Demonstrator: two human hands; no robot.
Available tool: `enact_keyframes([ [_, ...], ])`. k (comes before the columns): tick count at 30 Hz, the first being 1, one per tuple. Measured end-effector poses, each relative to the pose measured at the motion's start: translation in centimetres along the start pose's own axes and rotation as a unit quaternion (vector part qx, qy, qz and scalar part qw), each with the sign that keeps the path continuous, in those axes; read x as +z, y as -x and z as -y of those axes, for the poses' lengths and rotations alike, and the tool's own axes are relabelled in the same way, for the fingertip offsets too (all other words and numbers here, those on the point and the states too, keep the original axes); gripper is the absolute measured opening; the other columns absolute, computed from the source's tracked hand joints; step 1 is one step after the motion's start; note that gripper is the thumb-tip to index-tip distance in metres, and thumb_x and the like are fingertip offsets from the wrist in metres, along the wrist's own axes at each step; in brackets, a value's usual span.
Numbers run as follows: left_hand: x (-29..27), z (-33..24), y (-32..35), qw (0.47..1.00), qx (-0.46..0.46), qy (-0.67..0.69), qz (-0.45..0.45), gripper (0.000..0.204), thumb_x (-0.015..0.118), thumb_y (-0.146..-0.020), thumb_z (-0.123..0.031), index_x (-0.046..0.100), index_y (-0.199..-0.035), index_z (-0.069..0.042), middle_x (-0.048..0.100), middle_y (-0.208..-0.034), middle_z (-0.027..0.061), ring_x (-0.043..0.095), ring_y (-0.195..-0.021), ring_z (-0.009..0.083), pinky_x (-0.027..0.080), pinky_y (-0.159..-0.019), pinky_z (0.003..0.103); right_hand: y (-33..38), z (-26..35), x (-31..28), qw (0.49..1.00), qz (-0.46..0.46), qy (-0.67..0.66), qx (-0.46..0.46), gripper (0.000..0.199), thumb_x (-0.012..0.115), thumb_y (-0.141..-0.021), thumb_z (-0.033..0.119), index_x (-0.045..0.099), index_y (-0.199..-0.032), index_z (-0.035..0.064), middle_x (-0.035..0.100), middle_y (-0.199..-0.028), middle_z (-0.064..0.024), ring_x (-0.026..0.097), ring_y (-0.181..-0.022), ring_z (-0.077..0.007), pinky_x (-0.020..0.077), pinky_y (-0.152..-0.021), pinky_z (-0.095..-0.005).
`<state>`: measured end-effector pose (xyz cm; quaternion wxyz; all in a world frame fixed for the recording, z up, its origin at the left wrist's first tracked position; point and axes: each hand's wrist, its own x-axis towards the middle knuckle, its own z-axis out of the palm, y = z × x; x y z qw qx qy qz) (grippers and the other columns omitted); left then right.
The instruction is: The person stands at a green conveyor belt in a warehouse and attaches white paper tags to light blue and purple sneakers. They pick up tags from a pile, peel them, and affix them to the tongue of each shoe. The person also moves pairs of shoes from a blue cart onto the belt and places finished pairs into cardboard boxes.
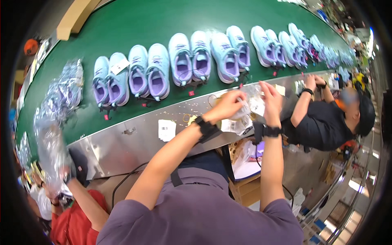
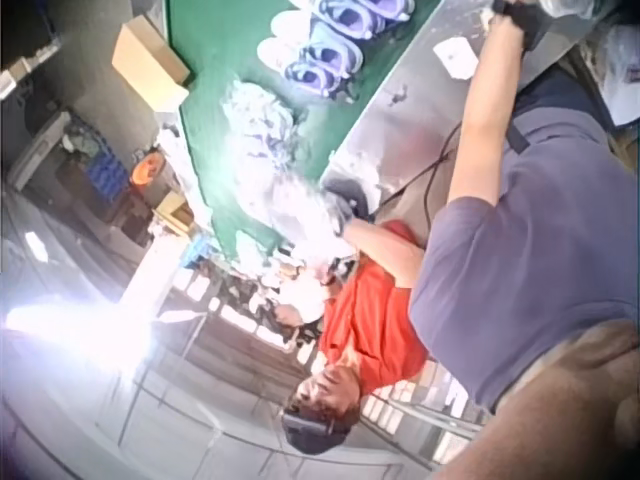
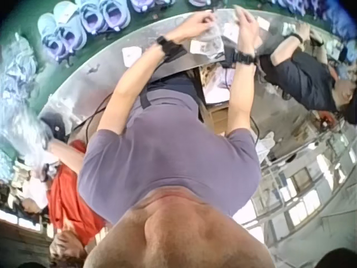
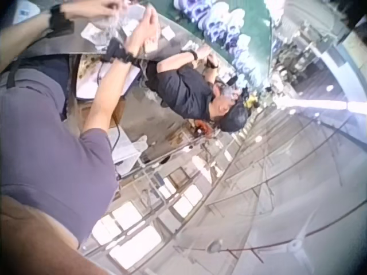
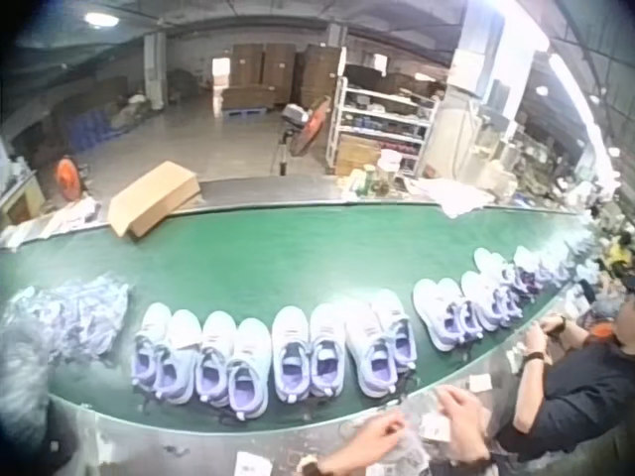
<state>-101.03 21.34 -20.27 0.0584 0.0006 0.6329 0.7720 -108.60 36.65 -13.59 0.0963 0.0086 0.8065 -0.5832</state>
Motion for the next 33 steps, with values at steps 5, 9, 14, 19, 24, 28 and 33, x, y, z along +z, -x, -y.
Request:
enact_keyframes([
  [5,0.3,0.1,0.1,0.997,0.025,-0.026,-0.062,0.011,0.059,-0.079,-0.004,0.061,-0.090,-0.002,0.060,-0.107,0.0074,0.058,-0.090,0.0150,0.048,-0.078,0.028,4.7,7.2,-2.0,0.943,-0.195,-0.114,-0.244,0.014,0.055,-0.092,0.011,0.058,-0.095,-0.0017,0.064,-0.091,-0.0124,0.062,-0.082,-0.0149,0.0526,-0.077,-0.0283],
  [9,-3.2,-4.9,4.5,0.961,-0.078,0.145,-0.221,0.020,0.062,-0.083,-0.005,0.064,-0.103,-0.004,0.063,-0.101,0.0053,0.059,-0.090,0.0114,0.048,-0.079,0.025,6.1,8.5,1.3,0.981,-0.019,0.052,-0.187,0.014,0.052,-0.092,0.007,0.059,-0.103,0.0017,0.064,-0.087,-0.0058,0.060,-0.072,-0.0115,0.0487,-0.064,-0.0262],
  [14,-4.7,-6.9,6.8,0.916,-0.001,0.224,-0.332,0.024,0.064,-0.081,-0.001,0.059,-0.105,0.004,0.063,-0.096,0.0070,0.059,-0.085,0.0103,0.047,-0.079,0.023,6.3,7.3,7.7,0.947,0.172,0.170,-0.211,0.029,0.053,-0.084,-0.001,0.055,-0.113,0.0042,0.062,-0.078,-0.0101,0.060,-0.061,-0.0174,0.0456,-0.056,-0.0294],
  [19,-4.6,-7.9,7.4,0.913,0.005,0.220,-0.343,0.020,0.065,-0.081,-0.001,0.059,-0.100,0.003,0.063,-0.094,0.0064,0.059,-0.082,0.0094,0.047,-0.076,0.022,6.1,6.9,10.4,0.948,0.165,0.121,-0.243,0.032,0.057,-0.077,0.001,0.050,-0.108,0.0024,0.060,-0.063,-0.0070,0.057,-0.048,-0.0183,0.0430,-0.046,-0.0305],
  [24,-4.6,-8.1,7.0,0.918,0.002,0.207,-0.338,0.018,0.064,-0.082,-0.001,0.059,-0.099,0.003,0.063,-0.091,0.0051,0.059,-0.082,0.0084,0.048,-0.074,0.022,5.1,6.8,10.4,0.941,0.173,0.153,-0.246,0.032,0.058,-0.075,0.002,0.050,-0.106,0.0024,0.060,-0.061,-0.0075,0.058,-0.049,-0.0189,0.0432,-0.046,-0.0309],
  [28,-4.8,-7.6,6.8,0.931,0.022,0.159,-0.328,0.014,0.062,-0.081,0.001,0.061,-0.095,0.001,0.064,-0.090,0.0040,0.059,-0.081,0.0090,0.048,-0.073,0.023,4.6,6.7,10.8,0.947,0.175,0.151,-0.225,0.027,0.057,-0.076,0.002,0.052,-0.103,0.0019,0.061,-0.062,-0.0081,0.059,-0.049,-0.0202,0.0437,-0.047,-0.0316],
  [33,-7.5,-7.3,6.6,0.891,0.210,-0.239,-0.323,0.018,0.064,-0.068,0.008,0.064,-0.083,-0.001,0.062,-0.085,0.0080,0.061,-0.078,0.0229,0.048,-0.069,0.029,3.4,5.9,12.3,0.945,0.228,0.123,-0.199,0.015,0.053,-0.083,0.004,0.055,-0.098,-0.0003,0.062,-0.067,-0.0107,0.060,-0.056,-0.0177,0.0447,-0.052,-0.0287],
])
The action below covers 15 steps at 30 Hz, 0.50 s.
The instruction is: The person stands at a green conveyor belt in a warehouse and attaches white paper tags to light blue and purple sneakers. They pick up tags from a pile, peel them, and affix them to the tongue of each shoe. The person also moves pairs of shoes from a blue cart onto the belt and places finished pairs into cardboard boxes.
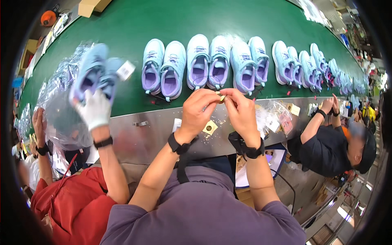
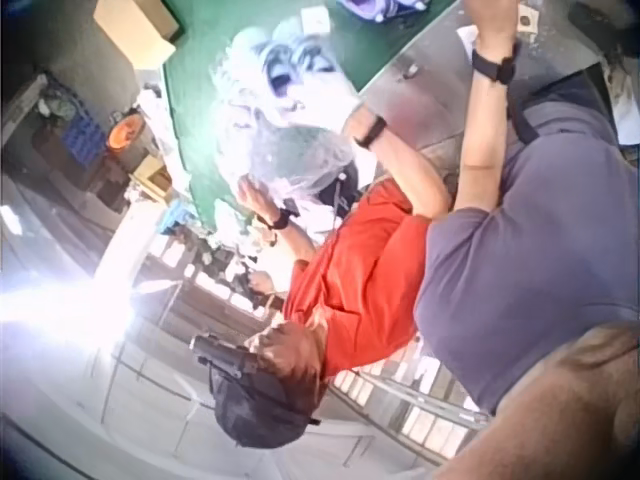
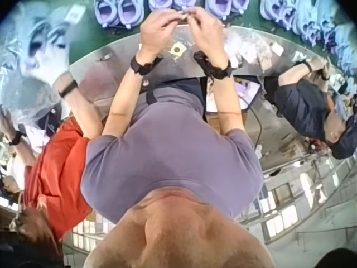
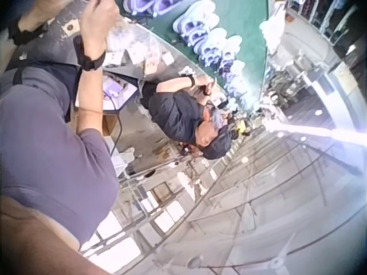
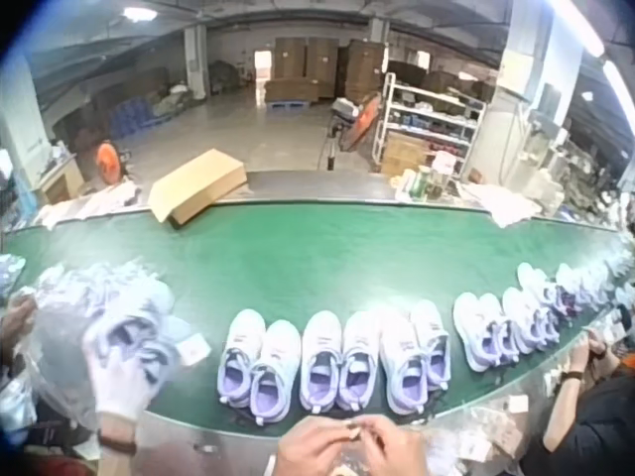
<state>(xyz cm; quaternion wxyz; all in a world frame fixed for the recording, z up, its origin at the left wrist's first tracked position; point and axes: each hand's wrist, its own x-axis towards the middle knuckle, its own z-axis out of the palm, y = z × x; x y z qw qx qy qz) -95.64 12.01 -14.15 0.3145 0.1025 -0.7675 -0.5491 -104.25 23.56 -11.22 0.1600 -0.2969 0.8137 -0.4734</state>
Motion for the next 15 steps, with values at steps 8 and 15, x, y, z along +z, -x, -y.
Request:
enact_keyframes([
  [8,-3.8,3.6,-2.9,0.948,0.194,-0.244,0.067,0.020,0.066,-0.064,0.001,0.063,-0.084,-0.003,0.062,-0.085,0.0067,0.060,-0.081,0.0240,0.048,-0.069,0.034,-4.9,-0.9,3.3,0.988,0.024,0.144,-0.053,0.005,0.061,-0.083,0.019,0.062,-0.086,0.0140,0.058,-0.081,-0.0049,0.058,-0.065,-0.0253,0.0442,-0.056,-0.0340],
  [15,-7.9,12.2,-8.2,0.967,0.008,-0.242,0.076,0.013,0.062,-0.080,-0.011,0.063,-0.088,0.000,0.062,-0.087,0.0145,0.060,-0.082,0.0304,0.047,-0.070,0.037,-15.1,-2.4,6.3,0.994,0.009,0.085,-0.064,0.010,0.048,-0.091,0.019,0.056,-0.095,0.0139,0.063,-0.075,-0.0099,0.062,-0.071,-0.0322,0.0453,-0.056,-0.0409],
])
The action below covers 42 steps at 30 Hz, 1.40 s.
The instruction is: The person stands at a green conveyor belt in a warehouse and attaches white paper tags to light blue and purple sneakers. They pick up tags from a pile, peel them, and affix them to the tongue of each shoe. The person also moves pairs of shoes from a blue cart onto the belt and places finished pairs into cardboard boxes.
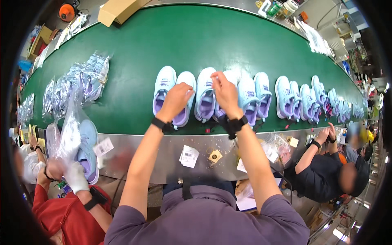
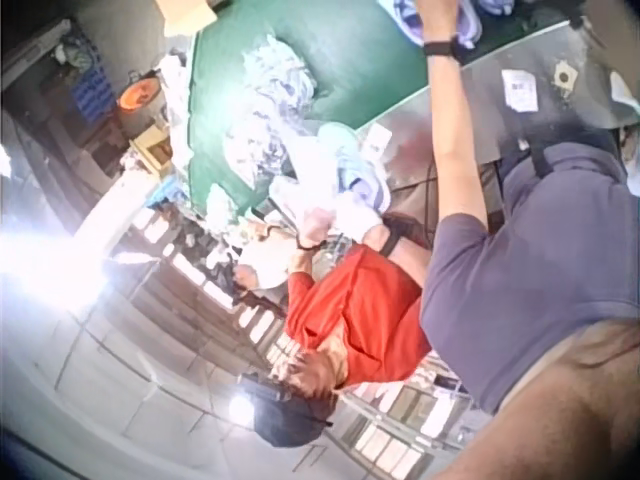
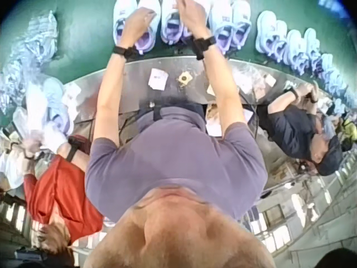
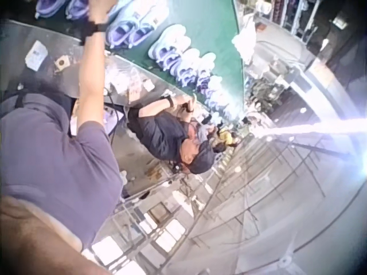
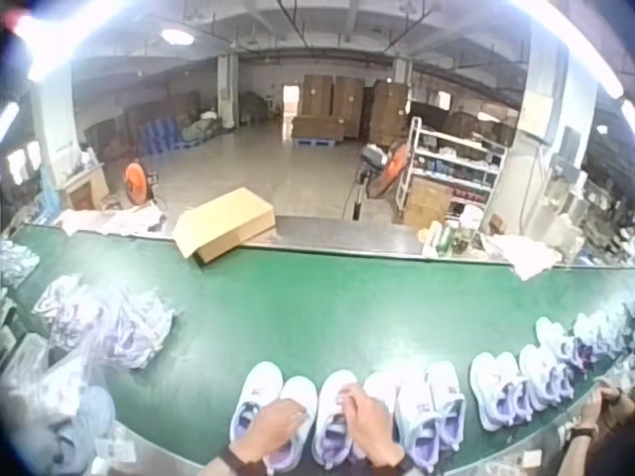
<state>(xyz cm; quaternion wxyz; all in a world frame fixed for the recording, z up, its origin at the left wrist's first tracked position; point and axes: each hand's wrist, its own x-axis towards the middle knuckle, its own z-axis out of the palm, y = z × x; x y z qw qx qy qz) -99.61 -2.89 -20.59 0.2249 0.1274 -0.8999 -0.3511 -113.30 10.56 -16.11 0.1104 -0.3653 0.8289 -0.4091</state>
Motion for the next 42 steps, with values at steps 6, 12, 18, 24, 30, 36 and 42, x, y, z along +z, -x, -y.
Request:
enact_keyframes([
  [6,2.0,7.6,-4.2,0.960,-0.076,-0.049,0.264,0.013,0.062,-0.066,-0.004,0.070,-0.075,-0.001,0.067,-0.074,0.0149,0.066,-0.071,0.0279,0.051,-0.068,0.037,-6.0,-1.3,1.0,0.879,0.023,0.367,-0.304,0.015,0.053,-0.080,0.014,0.050,-0.095,0.0138,0.057,-0.074,-0.0059,0.062,-0.061,-0.0246,0.0469,-0.046,-0.0370],
  [12,1.1,6.8,-4.8,0.936,-0.056,-0.079,0.337,0.010,0.064,-0.065,-0.005,0.070,-0.073,-0.003,0.067,-0.072,0.0136,0.065,-0.069,0.0275,0.051,-0.066,0.037,-4.3,-4.0,5.1,0.859,0.134,0.361,-0.336,0.018,0.055,-0.079,0.013,0.049,-0.095,0.0110,0.059,-0.066,-0.0045,0.063,-0.056,-0.0234,0.0465,-0.045,-0.0345],
  [18,0.4,5.8,-1.7,0.981,-0.124,0.024,0.149,0.009,0.062,-0.072,-0.008,0.069,-0.075,-0.004,0.065,-0.072,0.0158,0.064,-0.067,0.0297,0.050,-0.065,0.038,-3.8,-3.8,6.4,0.876,0.184,0.305,-0.324,0.011,0.055,-0.080,0.018,0.057,-0.088,0.0116,0.061,-0.061,-0.0059,0.063,-0.059,-0.0262,0.0473,-0.049,-0.0387],
  [24,0.1,4.5,-1.2,0.975,-0.187,0.086,0.082,0.009,0.063,-0.072,-0.009,0.069,-0.077,-0.003,0.065,-0.071,0.0150,0.064,-0.065,0.0278,0.048,-0.061,0.036,-3.3,-3.5,7.5,0.937,0.193,0.182,-0.226,0.011,0.056,-0.081,0.021,0.064,-0.083,0.0146,0.064,-0.076,-0.0070,0.063,-0.070,-0.0271,0.0475,-0.053,-0.0410],
  [30,1.7,5.0,-1.0,0.993,-0.101,-0.050,0.031,0.008,0.058,-0.072,-0.005,0.062,-0.076,0.001,0.062,-0.070,0.0156,0.061,-0.067,0.0329,0.047,-0.059,0.040,-2.8,-1.5,7.5,0.928,0.180,0.228,-0.235,0.023,0.055,-0.080,0.012,0.052,-0.103,0.0067,0.055,-0.097,-0.0119,0.061,-0.075,-0.0309,0.0488,-0.064,-0.0435],
  [36,2.2,3.9,0.0,0.983,-0.154,0.056,-0.084,0.009,0.054,-0.076,-0.001,0.061,-0.080,0.003,0.060,-0.068,0.0116,0.058,-0.062,0.0239,0.045,-0.055,0.034,-4.1,-3.5,7.9,0.976,0.068,-0.011,-0.208,0.023,0.051,-0.084,0.006,0.048,-0.106,0.0026,0.051,-0.102,-0.0156,0.060,-0.078,-0.0334,0.0497,-0.063,-0.0398],
  [42,0.5,4.0,0.4,0.900,-0.350,0.260,-0.012,0.014,0.060,-0.079,-0.004,0.066,-0.089,0.003,0.062,-0.071,0.0034,0.054,-0.060,0.0078,0.041,-0.052,0.021,-3.9,-2.3,7.4,0.950,0.120,0.024,-0.288,0.033,0.053,-0.080,0.000,0.047,-0.113,0.0032,0.050,-0.109,-0.0150,0.060,-0.080,-0.0357,0.0513,-0.064,-0.0374],
])
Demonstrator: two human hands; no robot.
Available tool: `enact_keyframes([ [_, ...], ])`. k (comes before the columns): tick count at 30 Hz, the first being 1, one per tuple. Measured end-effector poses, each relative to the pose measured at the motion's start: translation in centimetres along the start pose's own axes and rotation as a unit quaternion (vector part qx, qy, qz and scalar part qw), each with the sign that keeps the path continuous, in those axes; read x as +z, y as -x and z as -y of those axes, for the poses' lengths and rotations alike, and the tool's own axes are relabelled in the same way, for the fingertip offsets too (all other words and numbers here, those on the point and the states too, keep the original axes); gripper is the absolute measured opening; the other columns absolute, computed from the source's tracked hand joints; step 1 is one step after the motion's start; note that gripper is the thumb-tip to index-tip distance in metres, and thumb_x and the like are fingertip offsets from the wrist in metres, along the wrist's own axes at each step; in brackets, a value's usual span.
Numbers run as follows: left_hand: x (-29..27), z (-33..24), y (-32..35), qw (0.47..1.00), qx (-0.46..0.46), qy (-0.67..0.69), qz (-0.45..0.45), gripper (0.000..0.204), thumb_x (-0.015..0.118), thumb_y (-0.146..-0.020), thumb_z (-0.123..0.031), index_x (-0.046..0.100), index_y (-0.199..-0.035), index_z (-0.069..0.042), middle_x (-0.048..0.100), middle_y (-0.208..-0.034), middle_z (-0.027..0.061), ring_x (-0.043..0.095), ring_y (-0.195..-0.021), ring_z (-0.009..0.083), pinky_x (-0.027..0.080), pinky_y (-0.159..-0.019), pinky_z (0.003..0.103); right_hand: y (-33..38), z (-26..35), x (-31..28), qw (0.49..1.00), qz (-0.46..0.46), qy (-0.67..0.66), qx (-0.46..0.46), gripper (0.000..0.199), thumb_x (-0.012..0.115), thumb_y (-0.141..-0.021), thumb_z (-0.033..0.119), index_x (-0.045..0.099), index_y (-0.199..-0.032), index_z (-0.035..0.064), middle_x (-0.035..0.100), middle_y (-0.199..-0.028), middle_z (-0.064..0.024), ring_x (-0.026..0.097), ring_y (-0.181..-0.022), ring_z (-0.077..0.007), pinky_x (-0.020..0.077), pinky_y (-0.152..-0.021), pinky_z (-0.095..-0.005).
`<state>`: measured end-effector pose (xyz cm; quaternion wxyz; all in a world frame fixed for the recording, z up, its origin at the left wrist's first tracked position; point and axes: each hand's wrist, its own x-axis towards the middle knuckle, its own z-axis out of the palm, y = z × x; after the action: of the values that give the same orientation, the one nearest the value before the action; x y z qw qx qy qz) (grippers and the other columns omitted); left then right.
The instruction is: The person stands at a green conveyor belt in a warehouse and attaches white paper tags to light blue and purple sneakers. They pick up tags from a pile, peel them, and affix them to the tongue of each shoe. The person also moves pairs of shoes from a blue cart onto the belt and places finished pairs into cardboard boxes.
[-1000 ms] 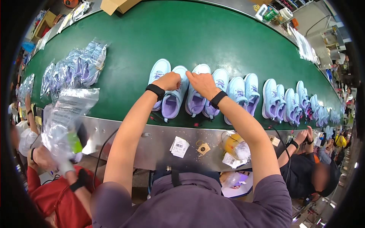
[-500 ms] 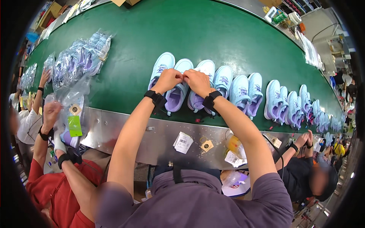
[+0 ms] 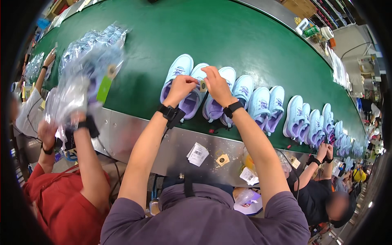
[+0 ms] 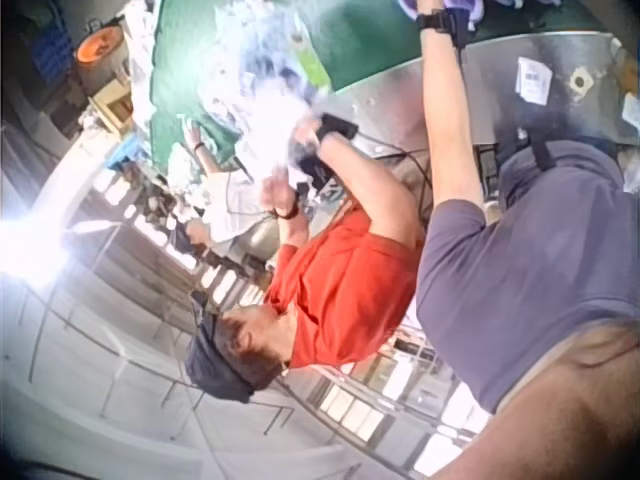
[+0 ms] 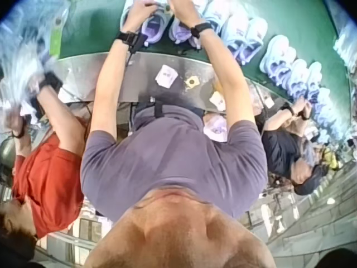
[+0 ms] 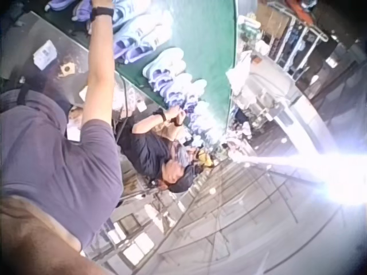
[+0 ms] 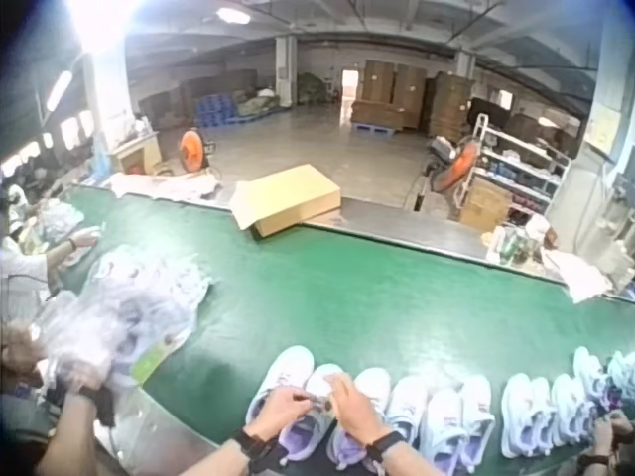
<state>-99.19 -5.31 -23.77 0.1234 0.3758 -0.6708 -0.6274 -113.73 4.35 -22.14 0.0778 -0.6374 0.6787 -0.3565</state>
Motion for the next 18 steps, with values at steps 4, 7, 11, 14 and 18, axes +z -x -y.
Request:
enact_keyframes([
  [4,-1.0,-1.2,-0.4,0.991,-0.047,0.115,0.041,0.016,0.063,-0.079,-0.006,0.066,-0.090,0.006,0.064,-0.075,0.0052,0.056,-0.064,0.0091,0.045,-0.059,0.022,-1.2,-1.0,0.4,0.919,-0.004,-0.316,0.234,0.022,0.062,-0.081,0.006,0.056,-0.102,-0.0002,0.063,-0.095,-0.0120,0.065,-0.081,-0.0180,0.0530,-0.063,-0.0269],
  [7,-1.6,-0.9,-0.5,0.986,-0.055,0.150,0.047,0.017,0.062,-0.079,-0.004,0.066,-0.091,0.007,0.065,-0.078,0.0055,0.059,-0.066,0.0093,0.049,-0.062,0.021,-1.2,-1.4,-0.1,0.836,-0.011,-0.469,0.284,0.026,0.063,-0.084,0.010,0.057,-0.103,-0.0056,0.065,-0.093,-0.0117,0.065,-0.087,-0.0173,0.0520,-0.073,-0.0247],
  [11,-1.7,-0.9,-0.1,0.989,-0.032,0.144,0.027,0.016,0.060,-0.080,-0.002,0.066,-0.092,0.006,0.065,-0.077,0.0058,0.062,-0.068,0.0104,0.050,-0.063,0.021,-1.6,-1.8,-1.7,0.720,0.008,-0.607,0.337,0.028,0.059,-0.088,0.011,0.055,-0.108,-0.0088,0.062,-0.104,-0.0146,0.064,-0.092,-0.0201,0.0520,-0.080,-0.0278],
  [14,-1.5,-1.2,0.2,0.987,-0.047,0.152,-0.010,0.018,0.057,-0.085,-0.005,0.064,-0.099,0.004,0.066,-0.087,0.0101,0.062,-0.074,0.0126,0.050,-0.068,0.023,-1.6,-1.7,-1.7,0.734,0.019,-0.588,0.339,0.027,0.059,-0.088,0.011,0.056,-0.108,-0.0074,0.063,-0.103,-0.0146,0.064,-0.093,-0.0194,0.0519,-0.080,-0.0267],
  [18,-1.0,-1.7,0.1,0.974,-0.039,0.223,-0.010,0.022,0.057,-0.086,-0.006,0.062,-0.105,0.003,0.065,-0.087,0.0094,0.063,-0.074,0.0130,0.051,-0.068,0.024,-2.0,-1.2,-1.1,0.805,0.040,-0.478,0.350,0.023,0.062,-0.086,0.009,0.058,-0.104,-0.0041,0.066,-0.096,-0.0130,0.064,-0.088,-0.0169,0.0528,-0.073,-0.0240],
])
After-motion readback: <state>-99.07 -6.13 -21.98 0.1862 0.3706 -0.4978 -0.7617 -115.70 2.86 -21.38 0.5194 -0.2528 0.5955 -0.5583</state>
